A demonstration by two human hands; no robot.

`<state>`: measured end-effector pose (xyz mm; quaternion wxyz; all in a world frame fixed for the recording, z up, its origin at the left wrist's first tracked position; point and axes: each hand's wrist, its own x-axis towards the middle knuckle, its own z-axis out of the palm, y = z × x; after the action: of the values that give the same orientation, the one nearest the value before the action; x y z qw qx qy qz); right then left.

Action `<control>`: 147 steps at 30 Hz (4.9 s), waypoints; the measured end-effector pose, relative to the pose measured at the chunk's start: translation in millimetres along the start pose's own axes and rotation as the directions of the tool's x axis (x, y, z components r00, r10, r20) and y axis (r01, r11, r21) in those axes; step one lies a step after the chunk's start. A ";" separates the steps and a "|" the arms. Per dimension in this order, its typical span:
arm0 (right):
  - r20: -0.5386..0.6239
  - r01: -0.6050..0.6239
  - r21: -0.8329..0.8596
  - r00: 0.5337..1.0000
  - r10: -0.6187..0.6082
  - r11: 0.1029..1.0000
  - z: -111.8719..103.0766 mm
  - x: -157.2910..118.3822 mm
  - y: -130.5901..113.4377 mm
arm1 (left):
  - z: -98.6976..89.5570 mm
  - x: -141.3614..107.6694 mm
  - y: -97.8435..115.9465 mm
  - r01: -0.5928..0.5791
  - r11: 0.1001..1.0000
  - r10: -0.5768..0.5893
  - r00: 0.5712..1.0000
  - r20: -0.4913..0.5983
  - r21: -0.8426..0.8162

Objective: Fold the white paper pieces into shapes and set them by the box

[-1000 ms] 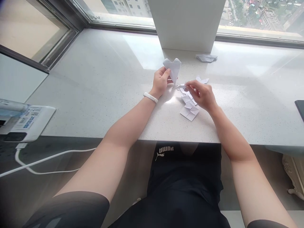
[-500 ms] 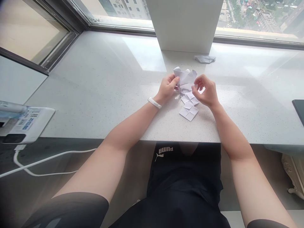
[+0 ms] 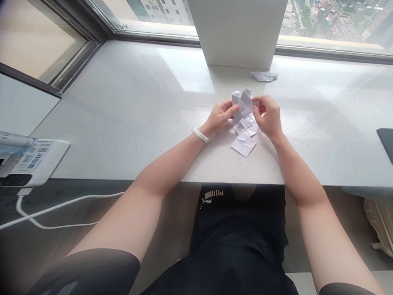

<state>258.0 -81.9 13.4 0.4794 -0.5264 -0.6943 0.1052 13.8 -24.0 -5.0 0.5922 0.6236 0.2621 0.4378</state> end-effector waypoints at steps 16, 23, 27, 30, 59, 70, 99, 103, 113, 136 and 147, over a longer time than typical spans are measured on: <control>0.061 -0.166 0.203 0.986 0.157 0.965 9.7 -0.4 13.0 | -7.3 4.5 -14.7 -0.032 0.996 0.041 0.991 0.126 -0.078; -0.017 -0.224 0.303 0.971 0.240 0.926 13.5 -0.3 12.8 | -7.6 3.0 -16.1 -0.011 0.997 0.026 0.977 0.214 -0.071; -0.026 -0.220 0.286 0.971 0.238 0.932 12.3 -0.7 9.1 | -8.4 2.0 -16.2 -0.003 0.998 0.015 0.975 0.221 -0.057; -0.045 -0.202 0.285 0.974 0.224 0.937 13.3 -1.1 13.3 | -8.2 0.9 -14.6 0.007 0.999 0.003 0.976 0.219 -0.044; 0.368 -0.074 -0.112 0.923 0.111 0.991 7.0 -6.0 4.5 | -52.3 26.3 -23.3 0.064 0.995 -0.090 0.902 -0.423 -0.077; 0.324 -0.341 0.164 0.905 0.276 0.926 3.9 -3.0 10.9 | -54.9 28.5 -30.5 0.033 0.997 -0.057 0.905 -0.421 -0.065; 0.461 0.086 -0.185 0.887 0.009 0.979 10.3 -1.1 -8.5 | -48.8 26.2 -23.6 0.051 0.997 -0.074 0.904 -0.420 -0.066; 0.459 0.078 -0.196 0.888 0.022 0.977 17.3 -0.2 9.0 | -50.3 27.3 -26.7 0.035 0.998 -0.057 0.909 -0.412 -0.060; 0.416 -0.100 -0.219 0.890 0.185 0.971 2.6 -1.9 7.2 | -45.1 24.1 -16.1 0.075 0.993 -0.105 0.894 -0.436 -0.086; 0.224 -0.282 0.362 0.952 0.210 0.889 19.7 -1.5 -6.5 | -4.1 11.6 -8.8 -0.026 0.992 -0.015 0.947 -0.322 -0.121; 0.117 -0.260 0.427 0.966 0.232 0.866 33.8 -5.4 -3.1 | 24.1 -3.1 5.0 0.043 0.978 -0.089 0.971 -0.222 -0.206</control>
<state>229.7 -75.6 -5.1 0.5464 -0.4853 -0.5945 0.3353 31.9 -39.6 1.2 0.6317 0.4971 0.3044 0.5112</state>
